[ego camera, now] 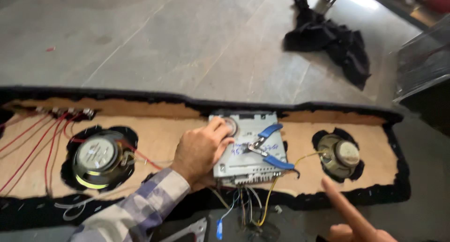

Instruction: The person is wiring a car audio system by hand. They strip and twist wires from a harness, connect them to a head unit and two speakers, and secure the connections with electrical tape.

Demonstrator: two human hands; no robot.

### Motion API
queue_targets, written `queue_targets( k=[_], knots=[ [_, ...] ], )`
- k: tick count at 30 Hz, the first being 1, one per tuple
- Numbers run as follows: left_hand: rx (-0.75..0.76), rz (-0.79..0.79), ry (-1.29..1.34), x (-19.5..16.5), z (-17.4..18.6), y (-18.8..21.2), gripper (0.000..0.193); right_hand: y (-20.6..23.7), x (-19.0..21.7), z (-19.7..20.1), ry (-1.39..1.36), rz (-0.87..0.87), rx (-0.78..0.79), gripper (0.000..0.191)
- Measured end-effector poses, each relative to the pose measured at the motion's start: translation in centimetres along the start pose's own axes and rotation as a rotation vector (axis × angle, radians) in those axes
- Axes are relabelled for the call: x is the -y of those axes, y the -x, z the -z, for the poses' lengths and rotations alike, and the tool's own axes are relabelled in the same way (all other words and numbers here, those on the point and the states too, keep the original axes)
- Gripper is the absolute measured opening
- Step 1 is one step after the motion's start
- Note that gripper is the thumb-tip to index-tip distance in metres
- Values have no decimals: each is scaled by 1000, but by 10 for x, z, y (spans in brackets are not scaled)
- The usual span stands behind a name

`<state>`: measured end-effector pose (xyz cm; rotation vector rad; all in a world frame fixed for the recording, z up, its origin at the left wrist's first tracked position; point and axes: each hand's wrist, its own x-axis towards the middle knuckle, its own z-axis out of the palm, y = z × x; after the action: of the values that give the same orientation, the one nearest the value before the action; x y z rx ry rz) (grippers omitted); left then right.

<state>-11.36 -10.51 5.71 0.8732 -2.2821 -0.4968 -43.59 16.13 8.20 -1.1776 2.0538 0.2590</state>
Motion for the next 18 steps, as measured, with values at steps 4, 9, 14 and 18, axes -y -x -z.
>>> queue_targets(
  k=[4, 9, 14, 18],
  knots=[
    [-233, 22, 105, -31, 25, 32, 21, 2, -13, -9, -566, 371, 88, 105],
    [-177, 308, 768, -81, 7, 129, 10, -1, -10, -21, -685, 319, 122, 108],
    [314, 798, 901, -111, -71, 201, 13, -6, 31, -39, -780, 369, 139, 105],
    [160, 907, 854, -118, -99, 216, 18, -10, 74, -55, -667, 410, -6, 106]
  ],
)
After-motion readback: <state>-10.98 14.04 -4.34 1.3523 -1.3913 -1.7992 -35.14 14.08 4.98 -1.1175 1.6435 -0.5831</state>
